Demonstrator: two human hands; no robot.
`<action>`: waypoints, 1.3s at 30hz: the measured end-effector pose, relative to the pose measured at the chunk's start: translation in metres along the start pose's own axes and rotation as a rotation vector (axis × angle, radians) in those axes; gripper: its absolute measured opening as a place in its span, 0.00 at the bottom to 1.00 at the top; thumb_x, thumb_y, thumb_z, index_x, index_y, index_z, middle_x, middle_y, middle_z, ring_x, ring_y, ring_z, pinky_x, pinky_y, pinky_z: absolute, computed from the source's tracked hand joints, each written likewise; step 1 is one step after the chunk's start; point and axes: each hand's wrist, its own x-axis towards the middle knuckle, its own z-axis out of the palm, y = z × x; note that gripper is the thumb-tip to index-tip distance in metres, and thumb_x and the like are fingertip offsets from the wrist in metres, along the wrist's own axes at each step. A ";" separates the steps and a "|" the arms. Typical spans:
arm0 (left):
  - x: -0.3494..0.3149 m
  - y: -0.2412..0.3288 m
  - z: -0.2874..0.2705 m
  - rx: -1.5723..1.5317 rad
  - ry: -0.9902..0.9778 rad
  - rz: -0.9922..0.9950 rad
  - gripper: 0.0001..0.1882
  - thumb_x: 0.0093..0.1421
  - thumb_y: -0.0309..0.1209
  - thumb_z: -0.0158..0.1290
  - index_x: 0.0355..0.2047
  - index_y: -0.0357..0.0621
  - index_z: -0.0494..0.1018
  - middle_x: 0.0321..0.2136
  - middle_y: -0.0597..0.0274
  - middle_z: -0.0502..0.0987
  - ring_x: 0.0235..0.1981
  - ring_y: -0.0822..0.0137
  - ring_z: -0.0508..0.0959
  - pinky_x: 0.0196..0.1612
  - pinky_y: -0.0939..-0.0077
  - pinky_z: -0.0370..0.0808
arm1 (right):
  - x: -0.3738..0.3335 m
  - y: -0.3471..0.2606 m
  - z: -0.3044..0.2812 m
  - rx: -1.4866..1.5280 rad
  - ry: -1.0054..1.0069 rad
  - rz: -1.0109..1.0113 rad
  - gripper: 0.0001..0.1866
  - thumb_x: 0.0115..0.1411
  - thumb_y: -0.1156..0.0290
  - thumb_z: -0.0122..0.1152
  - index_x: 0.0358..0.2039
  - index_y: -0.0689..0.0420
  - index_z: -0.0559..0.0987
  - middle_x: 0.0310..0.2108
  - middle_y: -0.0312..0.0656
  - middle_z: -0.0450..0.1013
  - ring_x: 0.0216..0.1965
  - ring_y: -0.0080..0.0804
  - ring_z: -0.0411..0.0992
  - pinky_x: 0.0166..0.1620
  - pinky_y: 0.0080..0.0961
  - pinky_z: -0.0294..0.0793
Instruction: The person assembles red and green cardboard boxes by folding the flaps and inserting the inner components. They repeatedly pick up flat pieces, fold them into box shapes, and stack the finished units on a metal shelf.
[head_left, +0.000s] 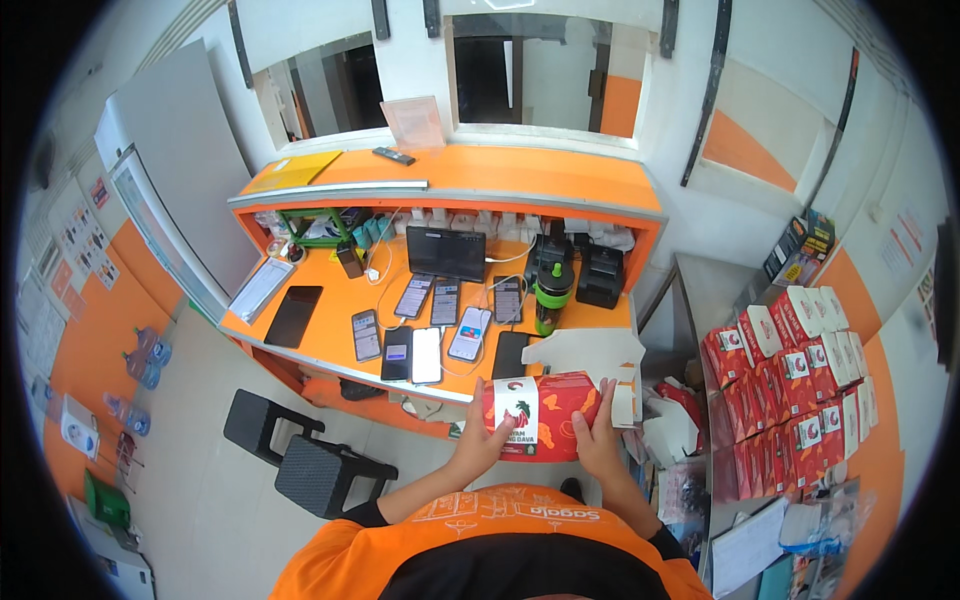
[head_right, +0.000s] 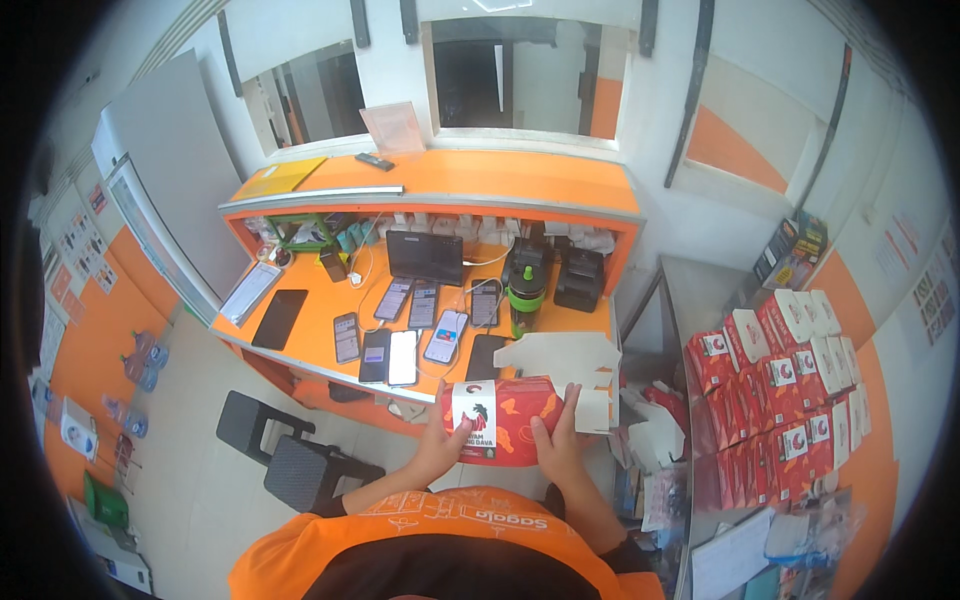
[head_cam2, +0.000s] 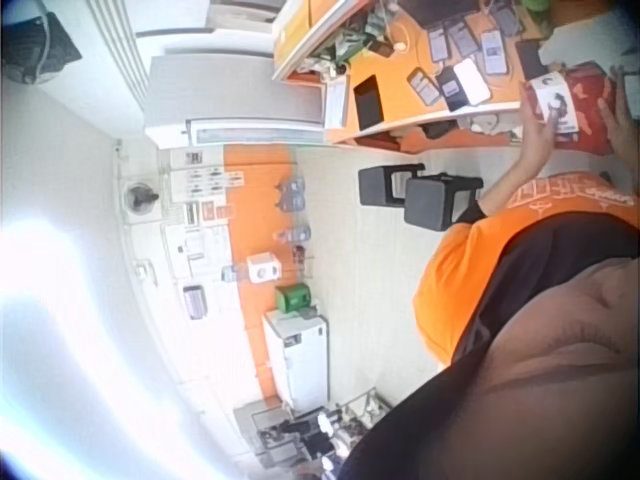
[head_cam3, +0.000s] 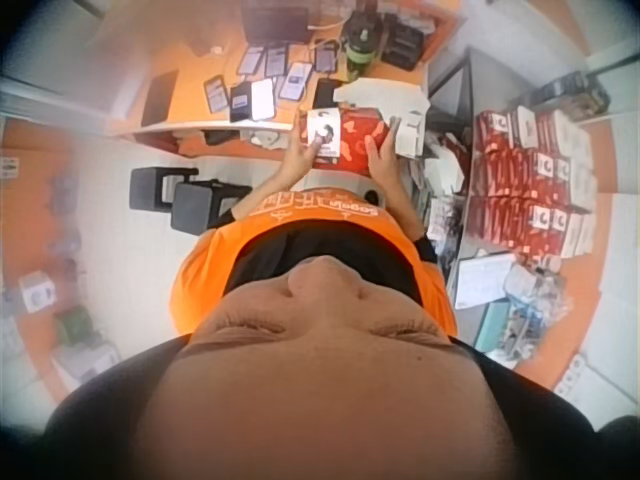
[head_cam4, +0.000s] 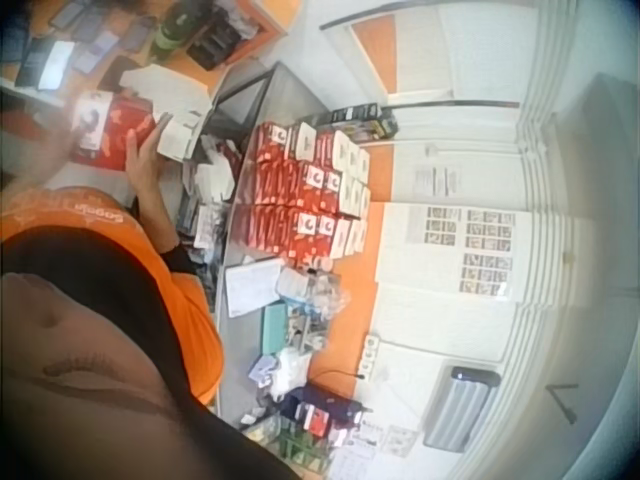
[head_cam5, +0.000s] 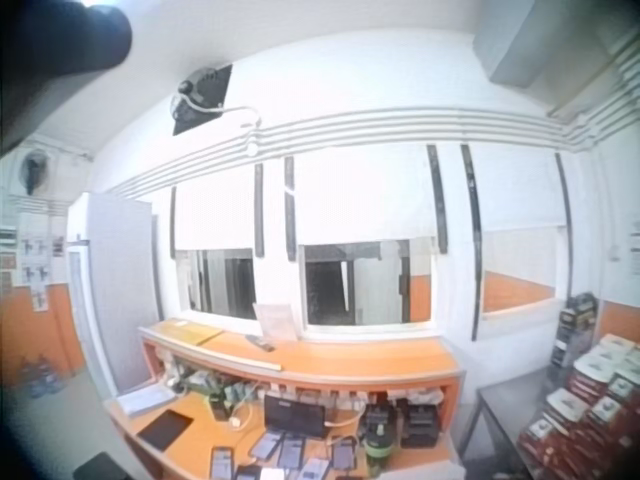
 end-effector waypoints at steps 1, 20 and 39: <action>-0.003 0.011 0.001 -0.031 -0.007 -0.004 0.44 0.70 0.31 0.48 0.72 0.30 0.30 0.65 0.41 0.60 0.63 0.59 0.67 0.63 0.70 0.65 | 0.003 0.001 0.003 0.059 0.039 -0.011 0.38 0.72 0.62 0.50 0.71 0.69 0.47 0.71 0.58 0.51 0.71 0.47 0.53 0.71 0.35 0.51; -0.008 0.012 -0.016 -0.010 0.003 0.078 0.35 0.76 0.40 0.33 0.73 0.33 0.35 0.70 0.40 0.51 0.70 0.54 0.55 0.70 0.68 0.50 | -0.001 -0.045 -0.006 0.141 -0.114 0.083 0.33 0.77 0.54 0.28 0.73 0.63 0.50 0.73 0.54 0.48 0.75 0.45 0.42 0.73 0.34 0.36; -0.011 0.005 -0.022 -0.142 -0.198 -0.026 0.42 0.69 0.36 0.50 0.71 0.38 0.36 0.61 0.47 0.64 0.63 0.62 0.66 0.64 0.63 0.65 | -0.006 -0.025 -0.019 0.213 -0.054 -0.200 0.34 0.76 0.54 0.29 0.68 0.72 0.55 0.64 0.59 0.62 0.66 0.46 0.60 0.69 0.38 0.51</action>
